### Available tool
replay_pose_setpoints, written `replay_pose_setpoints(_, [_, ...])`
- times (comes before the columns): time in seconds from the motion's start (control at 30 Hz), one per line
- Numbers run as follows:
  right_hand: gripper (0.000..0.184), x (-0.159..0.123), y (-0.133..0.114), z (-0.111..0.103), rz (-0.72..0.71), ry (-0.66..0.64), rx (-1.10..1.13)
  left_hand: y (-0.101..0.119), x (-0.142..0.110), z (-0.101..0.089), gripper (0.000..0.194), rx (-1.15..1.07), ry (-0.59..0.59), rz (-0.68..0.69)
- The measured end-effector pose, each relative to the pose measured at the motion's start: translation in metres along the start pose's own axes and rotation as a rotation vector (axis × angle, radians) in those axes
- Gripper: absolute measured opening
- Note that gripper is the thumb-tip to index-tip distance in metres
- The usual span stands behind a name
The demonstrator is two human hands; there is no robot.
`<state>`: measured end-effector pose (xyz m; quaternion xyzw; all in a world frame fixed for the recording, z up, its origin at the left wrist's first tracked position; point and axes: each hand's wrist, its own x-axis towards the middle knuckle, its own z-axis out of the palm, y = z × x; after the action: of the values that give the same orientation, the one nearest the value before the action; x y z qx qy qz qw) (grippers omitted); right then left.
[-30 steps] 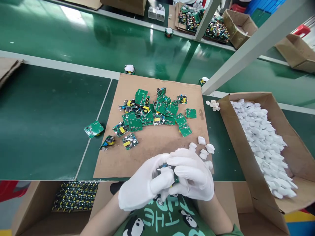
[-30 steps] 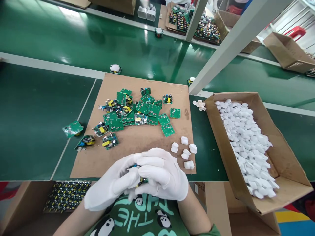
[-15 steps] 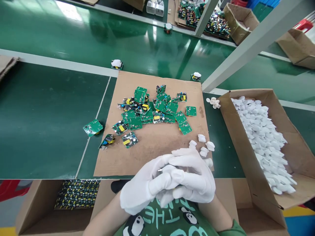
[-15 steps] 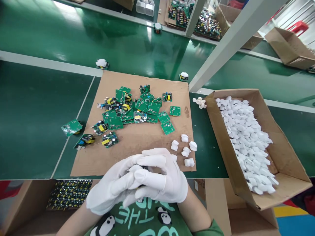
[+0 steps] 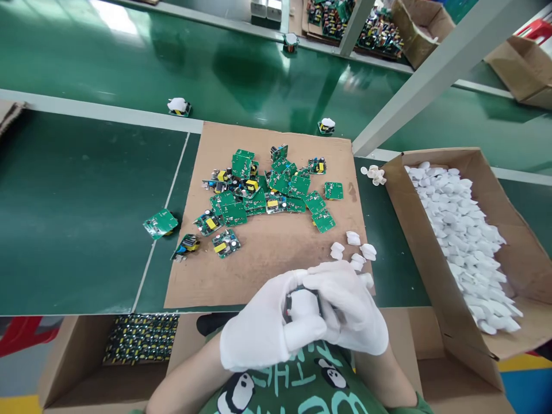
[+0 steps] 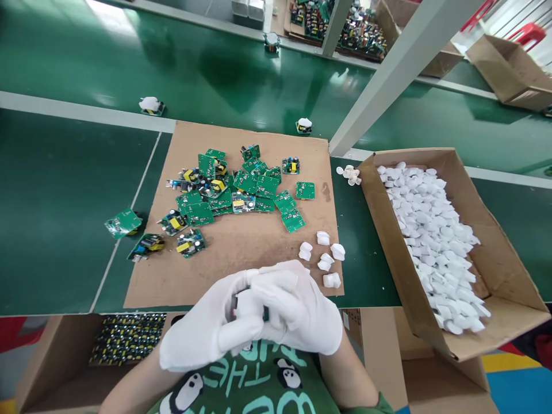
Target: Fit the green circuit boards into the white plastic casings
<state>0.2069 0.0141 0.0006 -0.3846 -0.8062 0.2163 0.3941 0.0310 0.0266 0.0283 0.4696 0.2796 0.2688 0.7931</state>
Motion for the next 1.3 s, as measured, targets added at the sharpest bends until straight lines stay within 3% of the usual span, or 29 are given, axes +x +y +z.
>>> replay_pose_setpoints(0.03, [0.014,0.002,-0.001,-0.002,-0.03,-0.028,-0.022,0.002,0.0,0.0,0.004,0.036,0.034,-0.013])
replay_pose_setpoints(0.1, [0.014,0.004,-0.003,-0.004,-0.122,-0.033,-0.035,0.004,0.001,-0.001,0.008,0.056,0.058,-0.031])
replay_pose_setpoints(0.23, [0.036,-0.004,-0.003,-0.006,-0.146,0.033,-0.013,0.003,0.0,-0.011,0.005,-0.037,-0.195,0.056])
replay_pose_setpoints(0.3, [0.045,-0.009,-0.003,-0.006,-0.186,0.013,-0.034,0.002,-0.002,-0.014,0.007,0.008,-0.25,0.07])
replay_pose_setpoints(0.37, [0.044,-0.01,-0.002,-0.009,-0.224,-0.017,-0.063,0.001,-0.004,-0.014,0.004,0.088,-0.202,0.038])
replay_pose_setpoints(0.47, [0.033,-0.004,-0.004,-0.015,-0.215,-0.073,-0.084,0.002,-0.006,-0.011,0.019,0.143,-0.131,-0.025])
replay_pose_setpoints(0.6, [0.015,0.005,-0.009,-0.022,-0.18,-0.218,-0.146,0.003,-0.004,-0.009,0.024,0.105,-0.162,0.006])
replay_pose_setpoints(0.67, [0.02,0.005,-0.011,-0.022,-0.178,-0.187,-0.132,0.001,-0.002,-0.009,0.016,0.03,-0.213,0.04])
replay_pose_setpoints(0.8, [0.045,-0.002,-0.009,-0.018,-0.161,-0.004,0.006,-0.003,-0.003,-0.01,0.003,-0.097,-0.29,-0.03])
replay_pose_setpoints(0.97, [0.033,-0.003,-0.011,-0.018,-0.18,0.02,-0.01,-0.016,-0.007,-0.003,0.044,-0.315,-0.215,-0.12])
replay_pose_setpoints(1.13, [0.011,-0.008,-0.017,-0.021,-0.176,0.009,-0.1,-0.027,-0.007,0.005,0.037,-0.54,-0.123,-0.222])
replay_pose_setpoints(1.2, [0.016,-0.012,-0.016,-0.019,-0.178,0.015,-0.089,-0.027,-0.005,0.007,0.041,-0.614,-0.123,-0.203])
replay_pose_setpoints(1.3, [0.047,-0.018,-0.012,-0.013,-0.1,0.039,0.001,-0.024,-0.003,0.009,0.048,-0.534,-0.14,-0.14])
